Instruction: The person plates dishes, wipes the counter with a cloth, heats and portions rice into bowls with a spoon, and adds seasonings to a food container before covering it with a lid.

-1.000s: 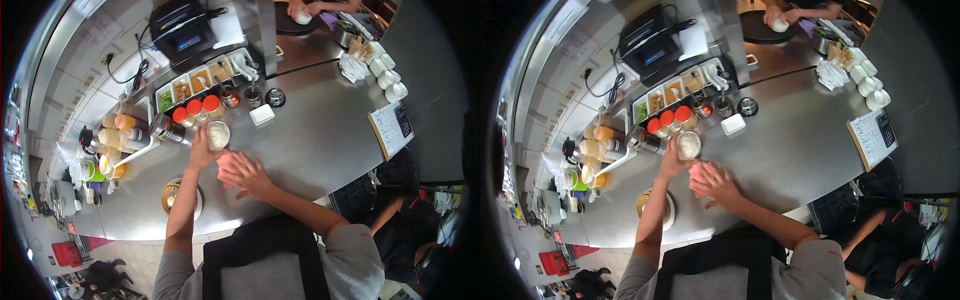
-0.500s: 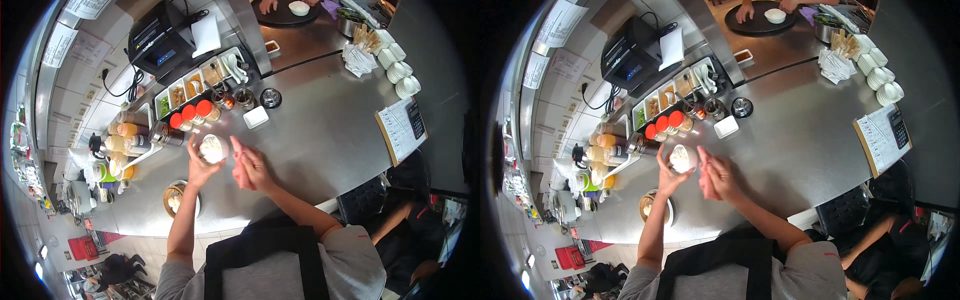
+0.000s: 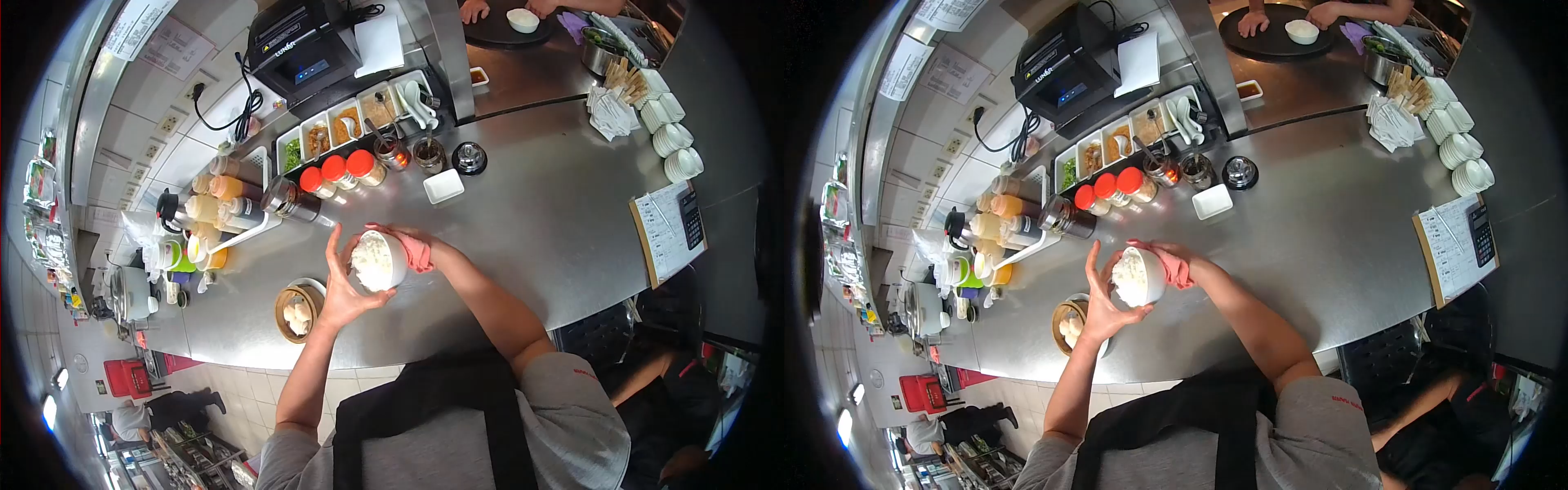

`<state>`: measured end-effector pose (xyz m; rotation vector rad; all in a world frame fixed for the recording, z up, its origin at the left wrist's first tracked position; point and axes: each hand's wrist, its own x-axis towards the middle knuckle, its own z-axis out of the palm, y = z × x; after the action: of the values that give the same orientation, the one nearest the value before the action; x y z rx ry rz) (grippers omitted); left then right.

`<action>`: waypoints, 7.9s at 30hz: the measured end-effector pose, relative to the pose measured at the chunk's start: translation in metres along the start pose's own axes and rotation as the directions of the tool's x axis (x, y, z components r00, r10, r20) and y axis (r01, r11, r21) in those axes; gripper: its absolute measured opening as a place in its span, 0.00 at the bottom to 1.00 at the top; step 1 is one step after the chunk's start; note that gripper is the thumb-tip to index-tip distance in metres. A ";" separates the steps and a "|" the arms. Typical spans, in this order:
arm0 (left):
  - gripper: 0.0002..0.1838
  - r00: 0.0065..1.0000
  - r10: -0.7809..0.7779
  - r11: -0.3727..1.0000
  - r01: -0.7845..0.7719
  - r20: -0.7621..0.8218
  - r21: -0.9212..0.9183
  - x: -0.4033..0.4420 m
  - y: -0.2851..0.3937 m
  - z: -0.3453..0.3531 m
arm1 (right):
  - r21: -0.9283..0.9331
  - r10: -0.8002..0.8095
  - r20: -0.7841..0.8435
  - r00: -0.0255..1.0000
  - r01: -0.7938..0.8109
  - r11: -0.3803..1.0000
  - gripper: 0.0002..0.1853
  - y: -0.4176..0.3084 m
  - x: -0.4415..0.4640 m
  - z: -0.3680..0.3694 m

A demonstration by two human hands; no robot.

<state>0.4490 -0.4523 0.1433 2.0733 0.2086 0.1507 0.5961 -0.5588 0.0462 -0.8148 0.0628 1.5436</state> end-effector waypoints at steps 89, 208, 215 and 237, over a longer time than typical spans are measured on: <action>0.49 0.631 0.355 0.907 -0.055 -0.690 0.417 -0.011 -0.047 -0.207 | -0.847 -0.734 0.507 0.453 0.419 -0.326 0.31 0.003 0.023 0.193; 0.08 0.898 -0.294 0.872 0.112 -0.327 -0.476 -0.038 -0.089 0.160 | -0.825 -0.816 -0.249 0.522 0.327 0.461 0.16 0.066 -0.091 -0.047; 0.15 0.983 -0.110 0.952 0.062 -0.147 -0.299 -0.025 -0.094 0.139 | -0.925 -0.762 -0.149 0.631 0.183 0.332 0.15 0.056 -0.062 -0.077; 0.31 0.993 0.024 0.969 0.004 -0.112 0.246 -0.019 -0.100 0.121 | -0.757 -0.722 -0.090 0.686 -0.518 -0.398 0.14 0.070 -0.086 -0.061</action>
<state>0.4455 -0.5114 -0.0040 2.3155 0.2993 0.2617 0.5544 -0.6745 0.0157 -2.8589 -1.0834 0.2389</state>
